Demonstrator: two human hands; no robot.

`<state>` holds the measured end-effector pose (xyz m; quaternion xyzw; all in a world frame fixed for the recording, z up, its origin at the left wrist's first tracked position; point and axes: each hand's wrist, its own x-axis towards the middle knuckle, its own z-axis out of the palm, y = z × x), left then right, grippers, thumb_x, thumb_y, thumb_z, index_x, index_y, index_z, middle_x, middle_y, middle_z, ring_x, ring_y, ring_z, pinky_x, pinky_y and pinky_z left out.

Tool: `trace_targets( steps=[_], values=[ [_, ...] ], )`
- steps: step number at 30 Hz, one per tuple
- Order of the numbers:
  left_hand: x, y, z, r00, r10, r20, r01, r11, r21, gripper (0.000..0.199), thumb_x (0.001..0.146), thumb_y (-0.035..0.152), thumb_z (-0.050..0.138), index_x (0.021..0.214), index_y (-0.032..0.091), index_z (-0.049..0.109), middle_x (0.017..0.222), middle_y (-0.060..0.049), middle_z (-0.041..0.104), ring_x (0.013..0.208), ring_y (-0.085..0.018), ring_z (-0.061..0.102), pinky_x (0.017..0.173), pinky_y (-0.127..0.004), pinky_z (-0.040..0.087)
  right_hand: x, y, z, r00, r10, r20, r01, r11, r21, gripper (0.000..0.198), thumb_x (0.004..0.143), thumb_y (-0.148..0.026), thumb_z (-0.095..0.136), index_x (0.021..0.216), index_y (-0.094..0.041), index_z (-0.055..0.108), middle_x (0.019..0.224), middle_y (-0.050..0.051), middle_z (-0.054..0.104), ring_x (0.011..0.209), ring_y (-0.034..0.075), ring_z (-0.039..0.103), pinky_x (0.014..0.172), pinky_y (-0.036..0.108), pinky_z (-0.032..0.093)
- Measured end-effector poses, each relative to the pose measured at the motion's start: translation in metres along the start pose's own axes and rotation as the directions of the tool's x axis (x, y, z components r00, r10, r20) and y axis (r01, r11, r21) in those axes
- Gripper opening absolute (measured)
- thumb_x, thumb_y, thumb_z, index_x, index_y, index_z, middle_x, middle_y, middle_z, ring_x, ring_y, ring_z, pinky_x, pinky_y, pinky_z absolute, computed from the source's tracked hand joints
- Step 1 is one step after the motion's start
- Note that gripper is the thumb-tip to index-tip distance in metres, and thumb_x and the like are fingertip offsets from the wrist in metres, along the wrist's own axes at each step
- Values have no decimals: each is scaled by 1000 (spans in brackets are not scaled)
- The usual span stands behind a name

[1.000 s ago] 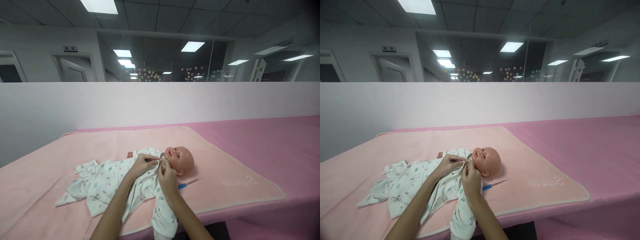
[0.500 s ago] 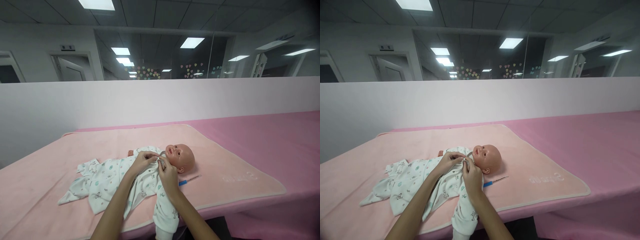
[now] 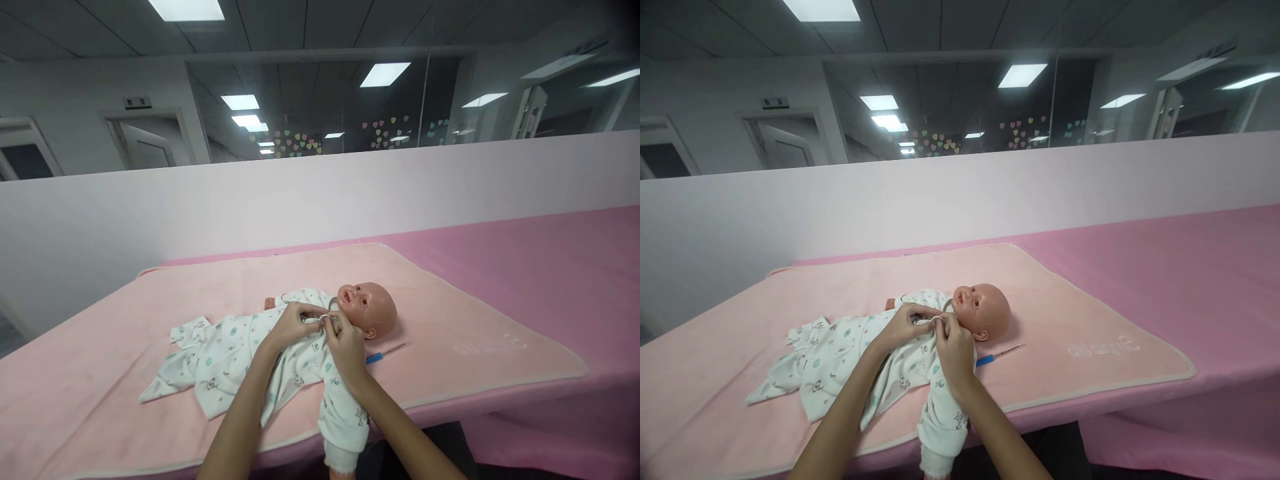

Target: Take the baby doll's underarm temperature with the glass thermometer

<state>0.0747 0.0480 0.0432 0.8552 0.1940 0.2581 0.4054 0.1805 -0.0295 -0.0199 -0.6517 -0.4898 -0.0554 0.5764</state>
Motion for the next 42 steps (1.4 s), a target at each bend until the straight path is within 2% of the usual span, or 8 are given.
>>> trace_targets(
  steps=[8,15,20,25,42],
  values=[
    [1,-1,2,998,-19,-67,20,999,25,23,70,21,57,87,15,71,87,-4,70,84,-19,62,76,-26,48,-1,-2,-1,1000,5,25,-5,1000,15,33,87,-38,35,85,-15,58,51,0,55,45,13,49,49,22,31],
    [1,-6,2,998,10,-70,-11,1000,-8,28,72,18,54,96,14,67,87,-6,69,82,-17,61,74,-25,46,-2,-5,-3,999,8,42,-11,998,56,32,89,-36,33,90,-15,57,60,2,59,50,14,52,51,21,33],
    [1,-8,2,997,15,-75,-16,1000,-24,34,72,17,54,105,14,63,81,-5,67,76,-15,60,69,-24,44,-3,-4,-3,1000,-12,5,11,996,85,33,89,-36,32,91,-16,58,59,1,58,48,13,50,49,20,33],
    [1,-7,1,997,18,-78,-20,1000,-21,34,71,19,57,104,15,63,81,-5,66,75,-15,57,67,-24,43,-4,0,-1,999,-27,-30,29,995,99,35,88,-38,32,90,-16,60,58,1,57,46,12,49,46,20,33],
    [1,-1,0,998,42,-45,-43,999,-22,27,74,24,59,100,17,63,81,-3,64,73,-13,54,65,-22,38,-4,-2,-3,1000,-8,-9,9,991,132,33,88,-37,33,89,-15,58,57,1,56,47,13,47,47,20,31]
  ],
)
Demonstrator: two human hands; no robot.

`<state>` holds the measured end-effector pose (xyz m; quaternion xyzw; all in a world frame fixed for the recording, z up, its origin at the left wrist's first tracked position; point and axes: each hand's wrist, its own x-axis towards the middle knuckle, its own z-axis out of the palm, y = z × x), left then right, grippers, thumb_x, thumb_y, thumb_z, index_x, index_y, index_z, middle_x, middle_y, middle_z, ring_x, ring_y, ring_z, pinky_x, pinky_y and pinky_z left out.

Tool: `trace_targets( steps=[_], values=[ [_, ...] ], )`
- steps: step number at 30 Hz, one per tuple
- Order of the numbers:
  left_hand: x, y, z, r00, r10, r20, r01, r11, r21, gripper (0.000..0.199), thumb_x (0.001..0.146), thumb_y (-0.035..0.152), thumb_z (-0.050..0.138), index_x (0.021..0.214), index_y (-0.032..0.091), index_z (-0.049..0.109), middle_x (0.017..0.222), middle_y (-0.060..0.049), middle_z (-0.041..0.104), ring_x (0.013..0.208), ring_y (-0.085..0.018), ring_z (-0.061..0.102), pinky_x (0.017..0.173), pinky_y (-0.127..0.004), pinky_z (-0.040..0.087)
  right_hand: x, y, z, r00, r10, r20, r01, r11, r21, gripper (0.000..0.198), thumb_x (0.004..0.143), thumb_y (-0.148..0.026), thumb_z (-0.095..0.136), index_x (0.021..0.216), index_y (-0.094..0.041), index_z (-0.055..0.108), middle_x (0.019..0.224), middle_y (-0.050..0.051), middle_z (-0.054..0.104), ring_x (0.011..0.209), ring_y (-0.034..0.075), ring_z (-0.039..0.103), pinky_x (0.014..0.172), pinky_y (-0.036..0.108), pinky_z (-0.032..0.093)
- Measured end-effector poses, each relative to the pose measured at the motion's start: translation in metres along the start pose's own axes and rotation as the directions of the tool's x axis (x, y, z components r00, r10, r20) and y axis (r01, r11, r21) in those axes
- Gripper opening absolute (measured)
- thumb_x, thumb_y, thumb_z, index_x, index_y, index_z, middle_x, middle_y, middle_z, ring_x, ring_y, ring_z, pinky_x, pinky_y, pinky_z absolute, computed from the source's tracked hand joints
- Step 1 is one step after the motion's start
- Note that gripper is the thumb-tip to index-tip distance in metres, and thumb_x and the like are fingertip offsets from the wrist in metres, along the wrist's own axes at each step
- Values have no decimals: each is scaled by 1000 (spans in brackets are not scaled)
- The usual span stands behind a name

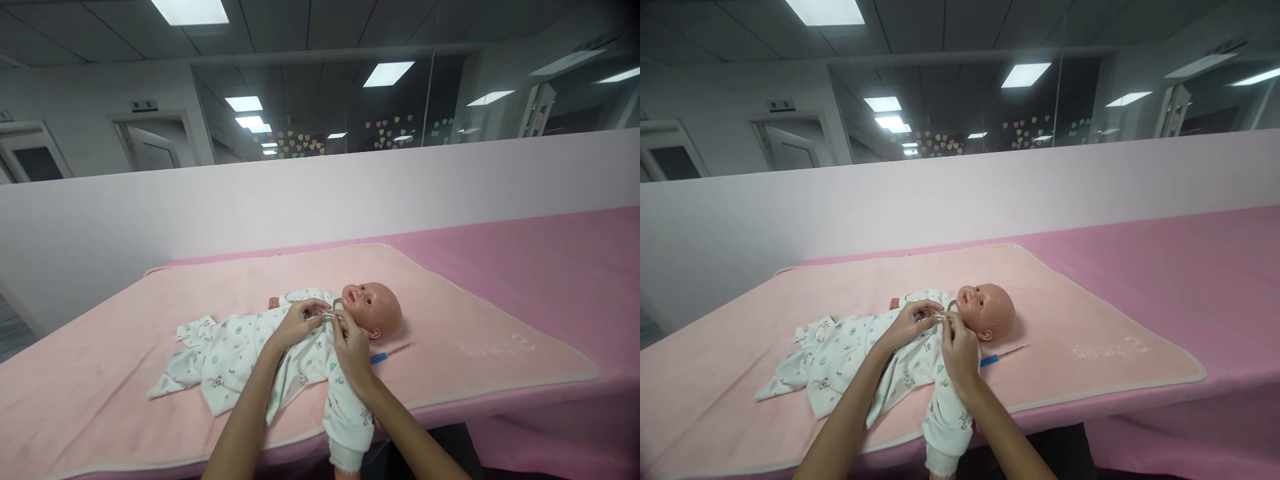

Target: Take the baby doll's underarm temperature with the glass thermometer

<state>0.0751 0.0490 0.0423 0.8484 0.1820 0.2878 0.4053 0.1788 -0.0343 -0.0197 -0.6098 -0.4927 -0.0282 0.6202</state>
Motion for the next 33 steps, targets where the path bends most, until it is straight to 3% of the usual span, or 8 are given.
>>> trace_targets(
  steps=[14,25,33],
  values=[
    [0,-7,-3,999,-26,-21,24,997,-74,27,72,27,61,96,16,64,73,-1,61,59,-8,44,56,-20,33,1,-1,0,997,78,-19,-77,995,68,24,86,-34,36,87,-17,52,50,-3,50,43,12,45,44,20,29],
    [2,-12,-4,998,-61,-15,58,987,-151,33,70,28,63,99,14,64,67,-1,56,57,-8,44,54,-20,32,0,0,2,1000,-22,-17,22,1000,8,26,83,-31,39,86,-14,57,42,-7,37,38,9,36,44,19,29],
    [1,-12,-3,996,-84,-20,78,971,-227,36,71,30,63,103,15,62,76,-4,61,64,-10,50,59,-21,37,-1,0,2,999,-38,-14,38,999,-4,27,85,-31,37,87,-15,59,44,-6,37,40,9,37,45,19,30]
  ],
)
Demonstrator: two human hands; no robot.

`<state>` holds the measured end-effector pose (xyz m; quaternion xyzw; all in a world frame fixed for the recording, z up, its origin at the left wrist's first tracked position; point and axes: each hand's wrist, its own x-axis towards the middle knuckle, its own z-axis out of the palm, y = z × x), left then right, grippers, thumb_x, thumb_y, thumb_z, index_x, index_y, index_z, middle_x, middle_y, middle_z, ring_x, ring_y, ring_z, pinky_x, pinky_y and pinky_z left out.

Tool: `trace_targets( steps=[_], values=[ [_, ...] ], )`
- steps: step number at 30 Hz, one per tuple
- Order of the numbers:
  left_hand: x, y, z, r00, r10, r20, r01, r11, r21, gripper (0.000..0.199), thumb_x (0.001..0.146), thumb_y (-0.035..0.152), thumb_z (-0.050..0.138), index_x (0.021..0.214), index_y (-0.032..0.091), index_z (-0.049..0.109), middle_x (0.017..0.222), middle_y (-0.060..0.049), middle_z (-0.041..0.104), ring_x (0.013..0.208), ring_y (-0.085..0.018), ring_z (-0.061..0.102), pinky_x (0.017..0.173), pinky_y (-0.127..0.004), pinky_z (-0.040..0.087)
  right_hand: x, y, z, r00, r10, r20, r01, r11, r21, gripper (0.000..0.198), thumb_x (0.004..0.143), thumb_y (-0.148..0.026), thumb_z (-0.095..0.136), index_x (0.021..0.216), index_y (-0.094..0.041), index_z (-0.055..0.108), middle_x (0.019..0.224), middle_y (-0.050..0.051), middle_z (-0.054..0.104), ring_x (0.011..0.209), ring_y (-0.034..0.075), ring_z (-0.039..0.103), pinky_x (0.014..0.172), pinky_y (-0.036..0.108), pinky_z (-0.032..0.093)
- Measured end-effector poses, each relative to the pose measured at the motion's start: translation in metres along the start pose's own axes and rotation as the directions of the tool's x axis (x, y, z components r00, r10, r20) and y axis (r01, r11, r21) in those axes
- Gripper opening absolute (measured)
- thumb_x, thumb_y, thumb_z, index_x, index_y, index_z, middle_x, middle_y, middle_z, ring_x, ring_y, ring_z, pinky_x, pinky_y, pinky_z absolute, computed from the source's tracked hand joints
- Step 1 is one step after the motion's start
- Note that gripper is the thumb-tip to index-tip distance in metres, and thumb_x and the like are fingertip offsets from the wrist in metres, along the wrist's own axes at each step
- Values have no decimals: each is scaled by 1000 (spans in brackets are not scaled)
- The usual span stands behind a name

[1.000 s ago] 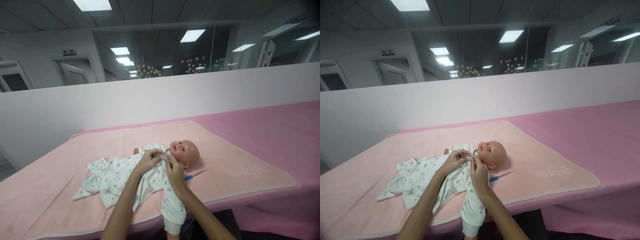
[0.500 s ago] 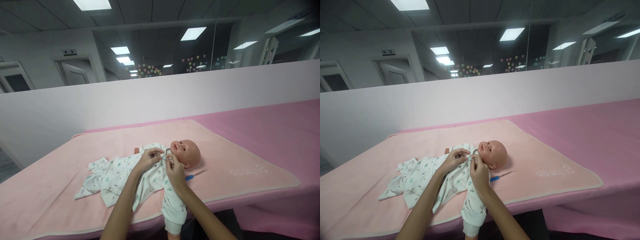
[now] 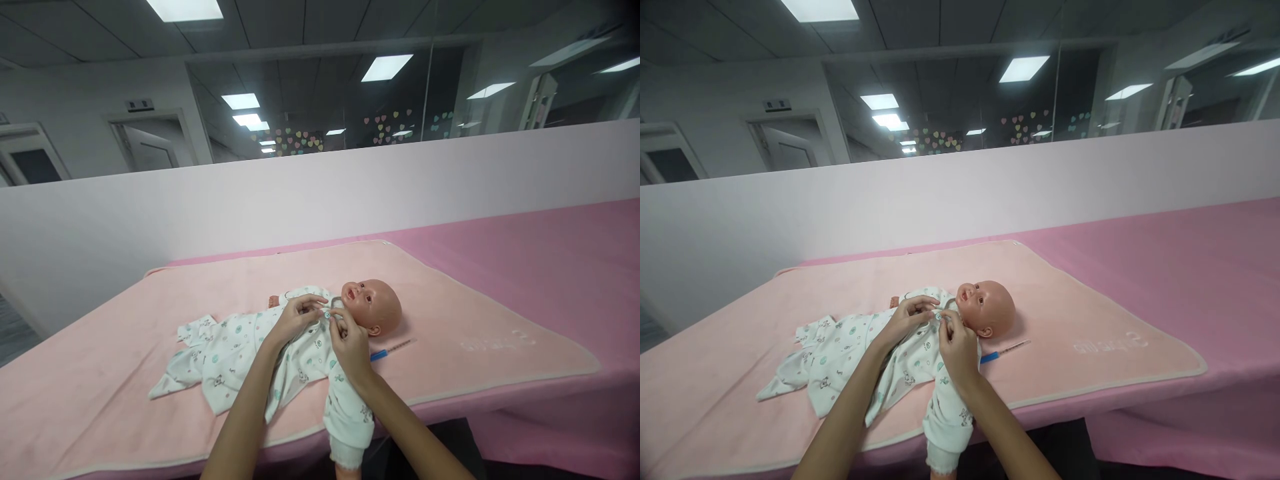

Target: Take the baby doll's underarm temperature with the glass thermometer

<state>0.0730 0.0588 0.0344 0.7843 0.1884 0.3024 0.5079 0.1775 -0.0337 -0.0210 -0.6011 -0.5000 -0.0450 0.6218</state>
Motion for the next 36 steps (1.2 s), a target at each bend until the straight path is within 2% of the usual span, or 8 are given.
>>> trace_targets(
  steps=[5,12,19,24,26,29,32,36],
  values=[
    [0,2,1,1000,-8,-8,8,1000,-25,35,70,30,63,102,14,63,70,-3,60,59,-8,47,56,-20,36,1,0,0,1000,-5,-11,5,1000,3,29,85,-31,37,88,-15,61,46,-4,42,42,10,40,46,19,31],
    [0,2,1,998,-39,-44,40,999,34,30,70,31,63,94,13,68,68,-3,63,55,-7,45,51,-19,34,1,2,0,1000,-14,-24,14,1000,2,31,86,-34,37,88,-15,62,49,-2,50,44,10,45,46,19,32],
    [3,-2,0,998,-63,-21,63,998,24,29,69,31,65,91,13,69,79,-7,68,71,-15,58,65,-24,44,2,0,0,1000,-3,-22,3,1000,-25,31,87,-35,37,87,-16,61,52,-2,53,46,11,47,47,19,33],
    [-7,5,-4,998,-36,-51,36,999,0,37,72,35,63,103,15,65,92,-8,66,83,-18,59,73,-26,45,0,2,-1,998,-51,-32,48,994,-94,32,88,-33,35,85,-16,61,50,-1,53,43,10,48,46,19,33],
    [-19,10,-8,997,-14,-74,17,999,31,38,75,37,60,107,17,62,100,-8,64,90,-19,57,78,-28,45,-1,2,-2,986,-161,40,165,975,-152,31,88,-30,34,87,-16,63,48,-2,53,41,9,48,46,19,31],
    [-40,13,-12,998,-1,-70,7,997,83,33,76,36,59,104,19,64,106,-8,62,99,-20,55,85,-30,44,-1,-1,-3,923,-298,242,346,920,-184,31,87,-26,36,103,-18,61,46,-3,53,39,9,47,45,20,29],
    [-53,10,-11,995,16,-103,-3,992,125,34,74,36,62,103,19,63,112,-9,59,103,-21,54,88,-32,44,4,-7,-2,910,-261,321,333,923,-193,34,85,-29,39,114,-18,55,45,-5,52,39,10,46,45,21,27],
    [-54,5,-8,990,10,-138,8,992,126,37,73,35,63,105,17,61,111,-10,60,99,-21,57,88,-34,45,11,-12,3,923,-180,339,270,932,-241,30,86,-35,41,104,-19,59,44,-5,49,40,12,46,44,22,24]
  ],
)
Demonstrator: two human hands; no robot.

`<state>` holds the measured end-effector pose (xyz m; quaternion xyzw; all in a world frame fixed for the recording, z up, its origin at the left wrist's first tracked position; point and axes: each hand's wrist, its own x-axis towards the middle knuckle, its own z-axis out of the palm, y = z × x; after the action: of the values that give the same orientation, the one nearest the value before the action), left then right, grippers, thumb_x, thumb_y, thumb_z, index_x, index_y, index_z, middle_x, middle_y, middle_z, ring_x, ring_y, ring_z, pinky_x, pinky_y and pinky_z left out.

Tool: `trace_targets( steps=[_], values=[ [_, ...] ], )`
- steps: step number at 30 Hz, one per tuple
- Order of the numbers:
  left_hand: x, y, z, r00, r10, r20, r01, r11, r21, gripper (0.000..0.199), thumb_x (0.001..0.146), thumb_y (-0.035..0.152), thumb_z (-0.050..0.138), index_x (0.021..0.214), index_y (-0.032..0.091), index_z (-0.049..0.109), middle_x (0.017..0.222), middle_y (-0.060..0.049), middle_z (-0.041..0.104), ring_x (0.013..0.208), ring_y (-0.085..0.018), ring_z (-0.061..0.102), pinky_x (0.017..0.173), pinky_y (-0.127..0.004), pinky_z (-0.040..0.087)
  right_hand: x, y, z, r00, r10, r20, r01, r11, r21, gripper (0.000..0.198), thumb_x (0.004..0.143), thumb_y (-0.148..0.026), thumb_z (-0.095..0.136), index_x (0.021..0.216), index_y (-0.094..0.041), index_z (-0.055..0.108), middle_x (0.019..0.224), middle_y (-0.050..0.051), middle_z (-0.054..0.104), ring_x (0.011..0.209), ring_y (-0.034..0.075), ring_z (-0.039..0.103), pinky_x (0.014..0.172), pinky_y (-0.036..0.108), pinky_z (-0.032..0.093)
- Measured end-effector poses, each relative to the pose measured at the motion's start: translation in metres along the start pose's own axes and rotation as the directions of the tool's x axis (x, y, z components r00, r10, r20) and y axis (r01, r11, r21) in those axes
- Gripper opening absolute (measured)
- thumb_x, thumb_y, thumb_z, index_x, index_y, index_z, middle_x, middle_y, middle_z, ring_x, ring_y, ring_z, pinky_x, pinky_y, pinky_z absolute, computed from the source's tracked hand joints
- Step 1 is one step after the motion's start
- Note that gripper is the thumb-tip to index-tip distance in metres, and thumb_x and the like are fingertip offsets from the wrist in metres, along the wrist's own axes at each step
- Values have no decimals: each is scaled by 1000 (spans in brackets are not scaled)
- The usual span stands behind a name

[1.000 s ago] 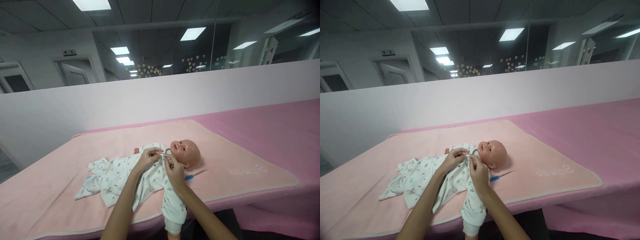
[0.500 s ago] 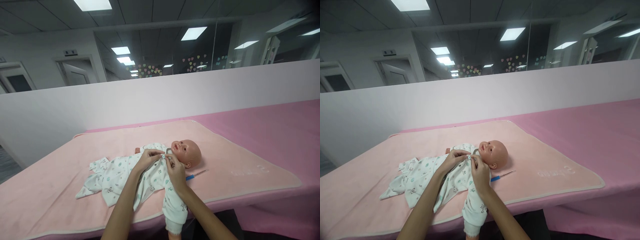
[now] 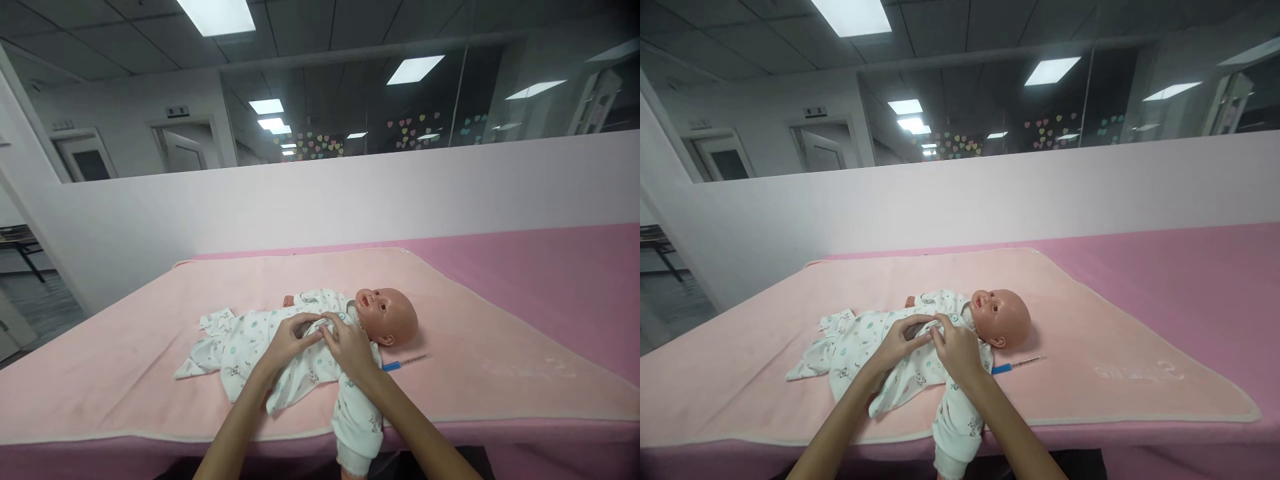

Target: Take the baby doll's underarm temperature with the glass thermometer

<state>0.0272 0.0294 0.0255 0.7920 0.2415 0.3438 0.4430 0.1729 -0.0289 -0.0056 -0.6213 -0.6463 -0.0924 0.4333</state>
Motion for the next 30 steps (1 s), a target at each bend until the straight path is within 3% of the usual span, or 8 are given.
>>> trace_targets(
  steps=[5,13,20,30],
  values=[
    [2,-4,1,994,-16,-109,12,999,-46,38,70,33,66,103,15,61,103,-10,64,97,-21,59,88,-35,47,6,-1,4,999,47,6,-47,999,-9,23,85,-37,43,87,-20,58,46,-4,50,41,12,46,43,22,22],
    [2,-9,2,986,-33,-165,16,995,-99,36,70,31,66,102,15,59,94,-9,67,89,-20,63,81,-33,50,4,-12,15,991,67,-113,-63,997,44,24,89,-35,39,83,-18,55,48,-3,53,40,12,47,43,21,20],
    [3,-10,2,986,-39,-160,12,986,-168,38,69,31,67,102,15,57,95,-9,67,92,-21,62,84,-34,49,-2,-11,18,975,30,-220,-9,995,95,27,91,-33,36,82,-17,55,48,-3,54,38,9,44,43,20,23],
    [3,-11,2,985,-55,-164,31,989,-147,31,69,29,66,96,14,60,97,-9,66,94,-21,61,81,-31,48,-2,-9,23,980,38,-195,-42,999,-19,29,92,-35,34,83,-18,57,49,-2,58,41,11,50,43,21,20]
  ],
)
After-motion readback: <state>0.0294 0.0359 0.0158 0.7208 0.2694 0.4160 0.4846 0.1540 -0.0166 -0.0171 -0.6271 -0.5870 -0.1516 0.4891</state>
